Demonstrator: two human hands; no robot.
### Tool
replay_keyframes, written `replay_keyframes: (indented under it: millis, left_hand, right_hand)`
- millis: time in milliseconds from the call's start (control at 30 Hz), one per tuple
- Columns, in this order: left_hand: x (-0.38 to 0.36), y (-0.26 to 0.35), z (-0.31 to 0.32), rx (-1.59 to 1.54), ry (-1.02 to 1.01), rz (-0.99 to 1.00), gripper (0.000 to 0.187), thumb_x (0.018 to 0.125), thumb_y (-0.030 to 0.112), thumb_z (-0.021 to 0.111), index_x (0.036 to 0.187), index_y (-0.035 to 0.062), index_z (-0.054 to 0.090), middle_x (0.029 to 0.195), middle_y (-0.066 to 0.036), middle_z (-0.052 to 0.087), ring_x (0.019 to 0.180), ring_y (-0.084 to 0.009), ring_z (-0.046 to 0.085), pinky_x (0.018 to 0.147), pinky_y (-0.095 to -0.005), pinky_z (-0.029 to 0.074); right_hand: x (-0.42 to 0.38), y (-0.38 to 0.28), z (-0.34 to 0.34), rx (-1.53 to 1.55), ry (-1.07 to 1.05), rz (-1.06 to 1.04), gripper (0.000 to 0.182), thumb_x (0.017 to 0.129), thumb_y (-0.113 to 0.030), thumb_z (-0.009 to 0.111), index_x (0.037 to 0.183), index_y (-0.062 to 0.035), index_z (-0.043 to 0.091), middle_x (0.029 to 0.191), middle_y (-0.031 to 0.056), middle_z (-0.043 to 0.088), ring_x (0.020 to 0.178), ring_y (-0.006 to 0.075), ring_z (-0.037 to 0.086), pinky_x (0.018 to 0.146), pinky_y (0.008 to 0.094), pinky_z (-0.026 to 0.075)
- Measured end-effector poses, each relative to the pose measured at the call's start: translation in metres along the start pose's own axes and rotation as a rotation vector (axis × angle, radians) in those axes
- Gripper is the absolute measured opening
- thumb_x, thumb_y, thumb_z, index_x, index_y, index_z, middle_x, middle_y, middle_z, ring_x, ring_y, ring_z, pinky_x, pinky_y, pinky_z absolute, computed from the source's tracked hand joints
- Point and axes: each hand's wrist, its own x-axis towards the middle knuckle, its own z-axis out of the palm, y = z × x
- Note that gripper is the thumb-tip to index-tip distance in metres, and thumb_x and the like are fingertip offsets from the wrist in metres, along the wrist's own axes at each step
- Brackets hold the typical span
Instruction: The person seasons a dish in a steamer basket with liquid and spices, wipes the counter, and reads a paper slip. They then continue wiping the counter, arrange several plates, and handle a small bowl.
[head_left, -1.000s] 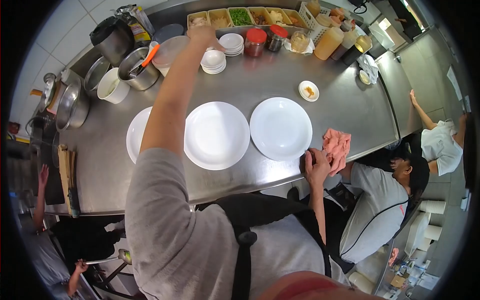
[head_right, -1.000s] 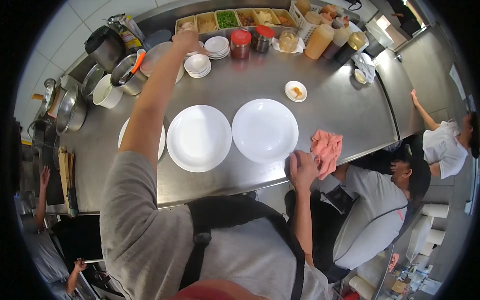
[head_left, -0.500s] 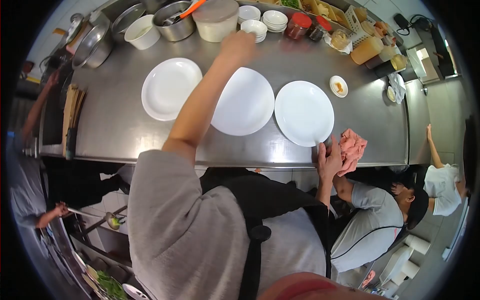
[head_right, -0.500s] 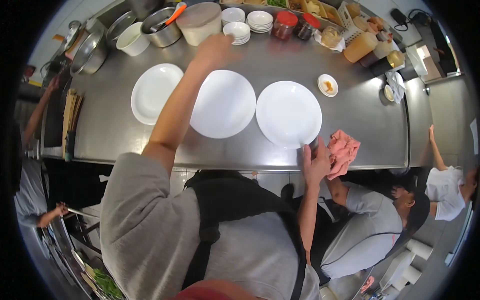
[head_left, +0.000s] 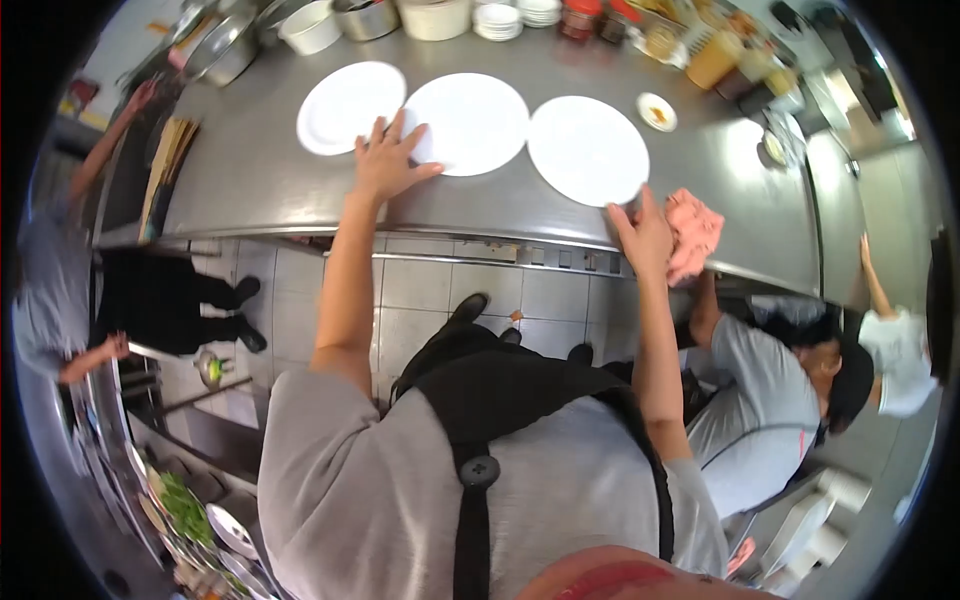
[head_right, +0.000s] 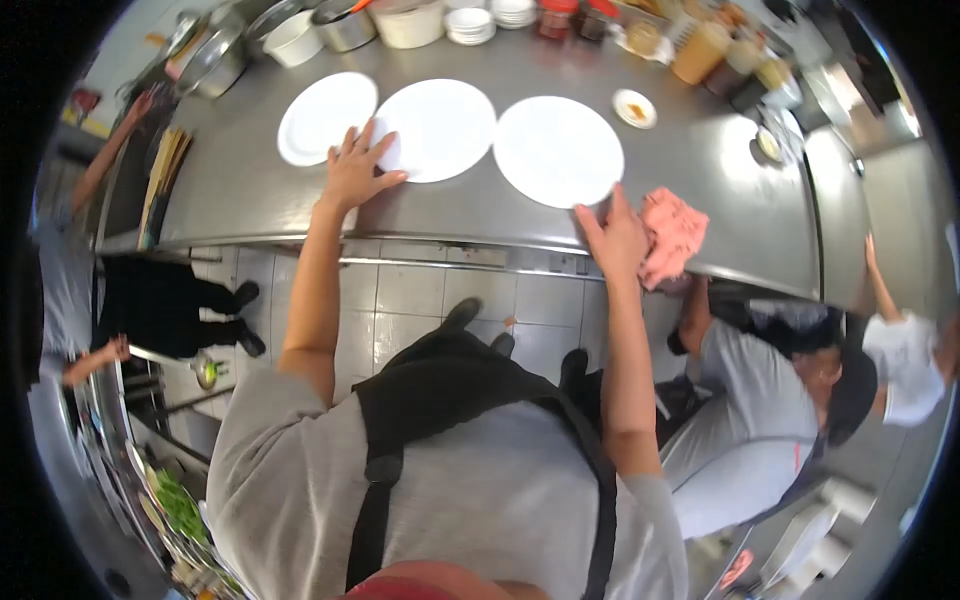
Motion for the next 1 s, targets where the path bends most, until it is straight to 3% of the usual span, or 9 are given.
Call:
replay_keyframes:
  millis: [300, 400, 567, 633, 733, 767, 800, 900, 1000]
  left_hand:
    - [-0.001, 0.008, -0.003, 0.073, 0.007, -0.018, 0.081, 0.065, 0.066, 0.060, 0.130, 0.0217, 0.044, 0.143, -0.008, 0.029, 0.128, -0.0368, 0.027, 0.098, -0.0586, 0.024]
    - [-0.003, 0.009, -0.001, 0.090, -0.016, -0.031, 0.079, 0.066, 0.065, 0.059, 0.130, 0.0215, 0.043, 0.142, -0.007, 0.030, 0.128, -0.0362, 0.028, 0.097, -0.0583, 0.026]
    - [0.001, 0.016, -0.008, 0.098, -0.043, -0.009, 0.078, 0.067, 0.064, 0.059, 0.130, 0.0202, 0.044, 0.142, -0.011, 0.028, 0.127, -0.0403, 0.028, 0.094, -0.0594, 0.029]
    - [0.003, 0.023, -0.015, 0.157, -0.160, -0.106, 0.081, 0.066, 0.064, 0.060, 0.129, 0.0161, 0.044, 0.142, -0.017, 0.025, 0.127, -0.0435, 0.026, 0.092, -0.0607, 0.030]
    - [0.008, 0.043, -0.021, 0.133, -0.140, 0.091, 0.083, 0.066, 0.063, 0.061, 0.129, 0.0114, 0.044, 0.142, -0.022, 0.022, 0.127, -0.0459, 0.024, 0.091, -0.0631, 0.030]
    - [0.004, 0.059, -0.026, 0.045, -0.085, 0.158, 0.081, 0.066, 0.056, 0.066, 0.128, 0.0082, 0.044, 0.141, -0.025, 0.023, 0.127, -0.0471, 0.022, 0.093, -0.0614, 0.029]
    - [0.007, 0.071, -0.021, 0.044, -0.086, 0.201, 0.081, 0.066, 0.056, 0.066, 0.128, 0.0082, 0.044, 0.141, -0.025, 0.023, 0.127, -0.0471, 0.022, 0.093, -0.0614, 0.029]
    - [0.005, 0.119, -0.013, -0.226, 0.016, 0.596, 0.070, 0.071, 0.037, 0.070, 0.126, 0.0023, 0.045, 0.141, -0.025, 0.022, 0.127, -0.0466, 0.021, 0.103, -0.0467, 0.026]
    - [-0.009, 0.169, -0.010, -0.449, -0.095, 0.943, 0.067, 0.070, 0.030, 0.071, 0.125, 0.0009, 0.045, 0.141, -0.025, 0.022, 0.128, -0.0458, 0.020, 0.101, -0.0500, 0.027]
  right_hand:
    - [0.002, 0.011, 0.000, -0.078, -0.082, 0.124, 0.074, 0.072, -0.057, 0.058, 0.131, -0.0144, 0.042, 0.104, 0.0223, 0.056, 0.097, 0.0356, 0.056, 0.082, 0.0424, 0.043]
    - [0.006, 0.019, 0.004, -0.030, -0.129, 0.133, 0.073, 0.070, -0.062, 0.055, 0.129, -0.0204, 0.044, 0.108, 0.0199, 0.056, 0.102, 0.0356, 0.054, 0.083, 0.0437, 0.043]
    - [-0.001, 0.040, -0.034, -0.129, 0.100, 0.170, 0.050, 0.076, -0.044, 0.058, 0.120, -0.0185, 0.053, 0.110, 0.0176, 0.056, 0.105, 0.0326, 0.052, 0.087, 0.0447, 0.042]
    - [-0.008, 0.045, -0.049, -0.098, 0.036, 0.228, 0.038, 0.076, -0.035, 0.059, 0.109, -0.0160, 0.059, 0.105, 0.0171, 0.057, 0.101, 0.0329, 0.053, 0.086, 0.0442, 0.043]
    - [-0.044, 0.032, -0.048, -0.204, 0.175, 0.162, 0.034, 0.075, -0.030, 0.060, 0.106, -0.0161, 0.057, 0.097, 0.0087, 0.060, 0.091, 0.0280, 0.057, 0.072, 0.0434, 0.047]
    - [-0.065, 0.009, -0.056, -0.077, 0.327, 0.093, 0.030, 0.074, -0.026, 0.060, 0.100, -0.0137, 0.061, 0.097, 0.0128, 0.057, 0.092, 0.0325, 0.056, 0.076, 0.0443, 0.047]
    - [-0.082, -0.008, -0.058, -0.060, 0.255, 0.243, 0.027, 0.075, -0.025, 0.059, 0.099, -0.0135, 0.059, 0.097, 0.0109, 0.057, 0.088, 0.0316, 0.057, 0.071, 0.0438, 0.048]
    - [-0.149, -0.017, -0.032, -0.017, 0.272, 0.216, 0.025, 0.078, -0.027, 0.059, 0.099, -0.0143, 0.056, 0.093, 0.0101, 0.057, 0.082, 0.0312, 0.058, 0.065, 0.0428, 0.047]
    - [-0.237, -0.017, 0.010, -0.058, 0.185, 0.405, 0.025, 0.081, -0.030, 0.058, 0.099, -0.0139, 0.055, 0.090, 0.0102, 0.057, 0.082, 0.0331, 0.058, 0.067, 0.0439, 0.048]
